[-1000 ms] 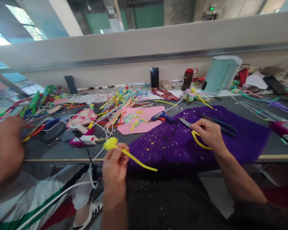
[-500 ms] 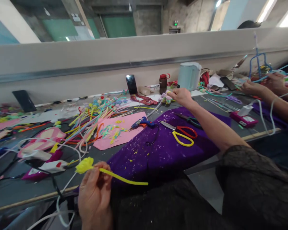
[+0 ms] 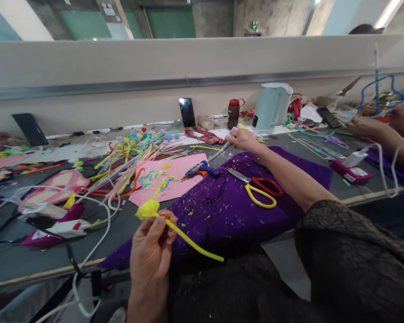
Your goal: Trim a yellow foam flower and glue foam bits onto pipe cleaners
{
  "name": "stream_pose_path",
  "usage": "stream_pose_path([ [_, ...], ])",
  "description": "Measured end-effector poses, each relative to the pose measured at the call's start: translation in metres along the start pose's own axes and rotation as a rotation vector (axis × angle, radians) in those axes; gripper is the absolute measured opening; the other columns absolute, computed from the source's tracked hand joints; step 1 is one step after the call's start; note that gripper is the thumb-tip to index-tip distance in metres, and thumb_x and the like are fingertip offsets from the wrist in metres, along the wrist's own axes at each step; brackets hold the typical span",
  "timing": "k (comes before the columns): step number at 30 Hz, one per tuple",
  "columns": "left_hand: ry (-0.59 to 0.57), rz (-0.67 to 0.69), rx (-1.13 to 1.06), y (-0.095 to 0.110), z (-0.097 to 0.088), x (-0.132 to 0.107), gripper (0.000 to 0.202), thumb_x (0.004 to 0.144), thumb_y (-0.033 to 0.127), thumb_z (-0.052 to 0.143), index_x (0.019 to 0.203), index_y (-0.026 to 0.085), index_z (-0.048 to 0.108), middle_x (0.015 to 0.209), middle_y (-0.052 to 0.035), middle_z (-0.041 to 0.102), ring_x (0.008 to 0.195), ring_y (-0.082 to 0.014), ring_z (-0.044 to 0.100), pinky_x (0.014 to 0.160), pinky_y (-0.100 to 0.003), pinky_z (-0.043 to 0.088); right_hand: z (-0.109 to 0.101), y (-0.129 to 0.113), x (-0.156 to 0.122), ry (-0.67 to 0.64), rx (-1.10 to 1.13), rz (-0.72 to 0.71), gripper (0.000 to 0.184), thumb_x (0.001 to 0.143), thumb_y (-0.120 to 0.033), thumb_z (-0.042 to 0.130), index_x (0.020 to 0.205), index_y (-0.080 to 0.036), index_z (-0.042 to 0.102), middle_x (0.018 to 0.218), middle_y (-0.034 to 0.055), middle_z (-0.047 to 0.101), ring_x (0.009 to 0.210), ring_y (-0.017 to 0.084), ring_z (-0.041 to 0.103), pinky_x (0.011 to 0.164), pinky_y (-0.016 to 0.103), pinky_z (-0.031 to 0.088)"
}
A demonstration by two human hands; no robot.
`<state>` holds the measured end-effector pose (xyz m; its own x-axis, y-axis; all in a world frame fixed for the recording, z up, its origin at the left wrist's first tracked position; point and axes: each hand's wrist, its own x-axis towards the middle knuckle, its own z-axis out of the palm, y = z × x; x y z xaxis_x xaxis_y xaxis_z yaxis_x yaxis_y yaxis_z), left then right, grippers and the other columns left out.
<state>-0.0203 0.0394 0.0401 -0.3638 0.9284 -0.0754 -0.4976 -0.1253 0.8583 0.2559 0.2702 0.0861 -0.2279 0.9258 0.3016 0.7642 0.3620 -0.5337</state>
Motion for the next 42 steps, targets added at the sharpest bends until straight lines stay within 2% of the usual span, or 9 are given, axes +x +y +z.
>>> stream_pose_path([
  [3,-0.072,-0.043,0.020,-0.002,0.015,0.002,0.024,0.051,0.028,0.082,0.059,0.013,0.065,0.062,-0.0009,0.063,0.042,-0.0045,0.046,0.034,-0.013,0.030,0.012,-0.036,-0.035,-0.081,0.147,-0.063,0.021,0.085,-0.030,0.053,0.087,-0.014,0.067,0.076,0.0032,0.070,0.056,0.009,0.060,0.051,0.019,0.041],
  [6,-0.133,-0.085,0.007,-0.007,0.032,0.003,0.022,0.052,0.026,0.082,0.061,0.013,0.067,0.062,-0.0004,0.063,0.044,-0.0035,0.045,0.036,-0.013,0.030,0.029,-0.077,-0.089,-0.417,0.593,-0.084,0.027,0.087,-0.037,0.050,0.084,-0.015,0.065,0.073,0.0035,0.070,0.056,0.011,0.061,0.047,0.019,0.042],
  [8,-0.129,-0.114,0.016,-0.011,0.042,0.004,0.022,0.051,0.025,0.083,0.063,0.014,0.069,0.062,0.0008,0.063,0.045,-0.0034,0.046,0.039,-0.014,0.034,0.037,-0.099,-0.122,-0.562,0.804,-0.088,0.026,0.085,-0.039,0.053,0.080,-0.015,0.063,0.069,0.0010,0.067,0.056,0.010,0.059,0.048,0.019,0.042],
  [11,-0.152,-0.097,0.019,-0.017,0.051,0.004,0.022,0.051,0.026,0.083,0.066,0.014,0.070,0.059,0.0018,0.063,0.046,-0.0041,0.048,0.042,-0.015,0.036,0.046,-0.117,-0.144,-0.577,0.979,-0.112,0.027,0.083,-0.041,0.057,0.075,-0.015,0.060,0.064,-0.0016,0.063,0.054,0.009,0.056,0.049,0.019,0.041],
  [16,-0.158,-0.080,-0.015,-0.023,0.053,0.008,0.022,0.051,0.022,0.083,0.066,0.015,0.070,0.058,0.0033,0.061,0.044,-0.0027,0.047,0.041,-0.014,0.033,0.057,-0.116,-0.137,-0.538,1.168,-0.029,0.033,0.073,-0.047,0.068,0.070,-0.015,0.057,0.058,-0.0043,0.058,0.048,0.007,0.052,0.046,0.020,0.042],
  [21,-0.139,-0.100,-0.010,-0.033,0.047,0.013,0.024,0.054,0.026,0.082,0.071,0.014,0.071,0.057,0.0030,0.061,0.044,-0.0027,0.048,0.039,-0.012,0.033,0.066,-0.108,-0.135,-0.586,1.230,0.020,0.036,0.074,-0.048,0.068,0.067,-0.015,0.055,0.057,-0.0037,0.057,0.047,0.006,0.051,0.045,0.019,0.042],
  [29,-0.114,-0.084,-0.043,-0.041,0.043,0.008,0.022,0.055,0.020,0.081,0.071,0.013,0.067,0.061,0.0034,0.062,0.047,-0.0033,0.051,0.044,-0.013,0.038,0.073,-0.107,-0.148,-0.627,1.235,0.074,0.036,0.076,-0.047,0.065,0.069,-0.014,0.054,0.056,-0.0046,0.056,0.044,0.004,0.050,0.042,0.016,0.039],
  [35,-0.123,-0.061,-0.116,-0.032,0.035,0.010,0.026,0.058,0.021,0.081,0.060,0.013,0.056,0.047,0.0081,0.047,0.040,-0.0017,0.038,0.038,-0.013,0.030,0.082,-0.107,-0.170,-0.658,1.173,0.165,0.030,0.081,-0.044,0.061,0.073,-0.015,0.055,0.055,-0.0053,0.057,0.041,0.005,0.050,0.039,0.015,0.033],
  [42,-0.104,-0.112,-0.058,-0.037,0.031,0.009,0.027,0.053,0.024,0.082,0.068,0.014,0.062,0.058,0.0052,0.059,0.042,-0.0035,0.048,0.039,-0.015,0.035,0.086,-0.116,-0.163,-0.539,1.256,0.100,0.030,0.078,-0.044,0.063,0.076,-0.014,0.056,0.066,-0.0010,0.063,0.050,0.008,0.058,0.045,0.019,0.039],
])
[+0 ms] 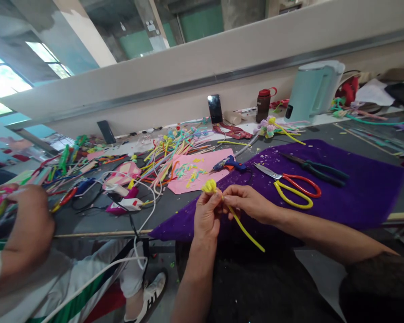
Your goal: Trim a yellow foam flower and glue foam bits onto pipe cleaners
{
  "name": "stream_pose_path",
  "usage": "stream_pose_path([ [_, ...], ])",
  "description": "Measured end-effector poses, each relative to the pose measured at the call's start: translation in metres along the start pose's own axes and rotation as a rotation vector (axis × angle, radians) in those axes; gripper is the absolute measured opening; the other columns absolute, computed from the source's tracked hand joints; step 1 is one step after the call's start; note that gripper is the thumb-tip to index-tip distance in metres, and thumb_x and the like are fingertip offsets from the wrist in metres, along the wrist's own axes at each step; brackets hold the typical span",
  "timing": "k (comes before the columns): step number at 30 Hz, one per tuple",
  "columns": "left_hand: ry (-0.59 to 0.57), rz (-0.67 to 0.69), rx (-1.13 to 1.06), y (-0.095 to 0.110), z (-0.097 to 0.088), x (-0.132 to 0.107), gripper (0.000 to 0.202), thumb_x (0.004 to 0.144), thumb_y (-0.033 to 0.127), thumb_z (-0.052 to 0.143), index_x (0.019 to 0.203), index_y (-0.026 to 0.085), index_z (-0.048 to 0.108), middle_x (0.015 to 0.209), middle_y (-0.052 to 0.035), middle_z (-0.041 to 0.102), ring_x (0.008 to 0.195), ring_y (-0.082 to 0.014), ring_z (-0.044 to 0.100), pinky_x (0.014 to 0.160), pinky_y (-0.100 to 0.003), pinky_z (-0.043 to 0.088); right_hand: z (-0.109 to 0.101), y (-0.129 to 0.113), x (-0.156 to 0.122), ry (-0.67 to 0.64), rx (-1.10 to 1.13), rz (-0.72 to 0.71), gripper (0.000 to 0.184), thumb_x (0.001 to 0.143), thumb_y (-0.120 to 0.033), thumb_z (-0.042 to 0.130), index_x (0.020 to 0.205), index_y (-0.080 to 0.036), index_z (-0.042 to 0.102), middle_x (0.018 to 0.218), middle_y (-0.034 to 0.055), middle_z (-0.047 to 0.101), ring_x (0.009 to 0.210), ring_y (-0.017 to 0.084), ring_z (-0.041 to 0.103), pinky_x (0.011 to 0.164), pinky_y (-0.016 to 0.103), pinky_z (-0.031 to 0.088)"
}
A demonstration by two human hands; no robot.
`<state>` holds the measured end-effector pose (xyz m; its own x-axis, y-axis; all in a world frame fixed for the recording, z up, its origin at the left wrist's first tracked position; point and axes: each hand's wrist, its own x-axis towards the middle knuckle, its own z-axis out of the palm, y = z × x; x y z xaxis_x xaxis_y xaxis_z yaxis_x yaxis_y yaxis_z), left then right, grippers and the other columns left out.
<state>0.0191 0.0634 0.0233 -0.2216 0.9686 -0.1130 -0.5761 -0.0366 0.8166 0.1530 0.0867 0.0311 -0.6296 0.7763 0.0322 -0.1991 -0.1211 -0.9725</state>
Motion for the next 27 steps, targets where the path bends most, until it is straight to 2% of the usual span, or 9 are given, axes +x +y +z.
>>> stream_pose_path([
  [5,0.001,-0.012,0.067,-0.002,-0.004,-0.003,0.026,0.053,0.025,0.083,0.070,0.013,0.067,0.054,0.0049,0.058,0.040,-0.0030,0.047,0.038,-0.013,0.032,0.003,0.004,0.007,0.015,0.076,-0.004,0.031,0.073,-0.042,0.069,0.068,-0.015,0.054,0.056,-0.0042,0.057,0.043,0.005,0.050,0.043,0.018,0.037],
  [10,-0.013,-0.040,0.068,-0.004,-0.013,-0.002,0.024,0.052,0.025,0.084,0.067,0.014,0.069,0.060,0.0021,0.063,0.045,-0.0045,0.051,0.039,-0.014,0.033,0.002,0.007,0.005,-0.031,0.088,0.012,0.032,0.072,-0.043,0.069,0.065,-0.015,0.054,0.056,-0.0033,0.058,0.043,0.006,0.050,0.043,0.019,0.038],
  [14,-0.063,-0.009,0.096,-0.006,-0.016,-0.002,0.021,0.053,0.024,0.083,0.066,0.015,0.070,0.058,0.0028,0.062,0.045,-0.0041,0.048,0.043,-0.015,0.036,0.000,0.010,0.005,-0.014,0.030,-0.054,0.029,0.072,-0.040,0.070,0.070,-0.014,0.057,0.061,-0.0022,0.060,0.047,0.008,0.053,0.046,0.020,0.040],
  [19,-0.034,0.041,0.142,-0.007,-0.014,-0.004,0.020,0.054,0.023,0.083,0.068,0.014,0.071,0.058,0.0026,0.063,0.046,-0.0033,0.046,0.043,-0.013,0.035,-0.005,0.013,0.003,0.001,-0.077,-0.145,0.030,0.077,-0.043,0.065,0.074,-0.014,0.057,0.064,-0.0026,0.059,0.052,0.009,0.053,0.050,0.021,0.040],
  [24,-0.009,0.022,0.156,-0.009,-0.011,-0.004,0.024,0.052,0.025,0.083,0.071,0.015,0.072,0.053,0.0031,0.060,0.044,-0.0040,0.045,0.042,-0.014,0.033,-0.008,0.018,0.002,-0.037,-0.111,-0.134,0.036,0.079,-0.051,0.060,0.073,-0.015,0.055,0.067,-0.0023,0.058,0.054,0.009,0.054,0.053,0.022,0.043],
  [27,0.003,0.039,0.165,-0.010,-0.011,-0.004,0.024,0.051,0.025,0.084,0.068,0.014,0.071,0.054,0.0033,0.060,0.044,-0.0041,0.046,0.042,-0.015,0.033,-0.009,0.021,0.002,-0.028,-0.122,-0.129,0.033,0.080,-0.047,0.060,0.076,-0.015,0.055,0.068,-0.0020,0.059,0.055,0.009,0.055,0.054,0.021,0.044],
])
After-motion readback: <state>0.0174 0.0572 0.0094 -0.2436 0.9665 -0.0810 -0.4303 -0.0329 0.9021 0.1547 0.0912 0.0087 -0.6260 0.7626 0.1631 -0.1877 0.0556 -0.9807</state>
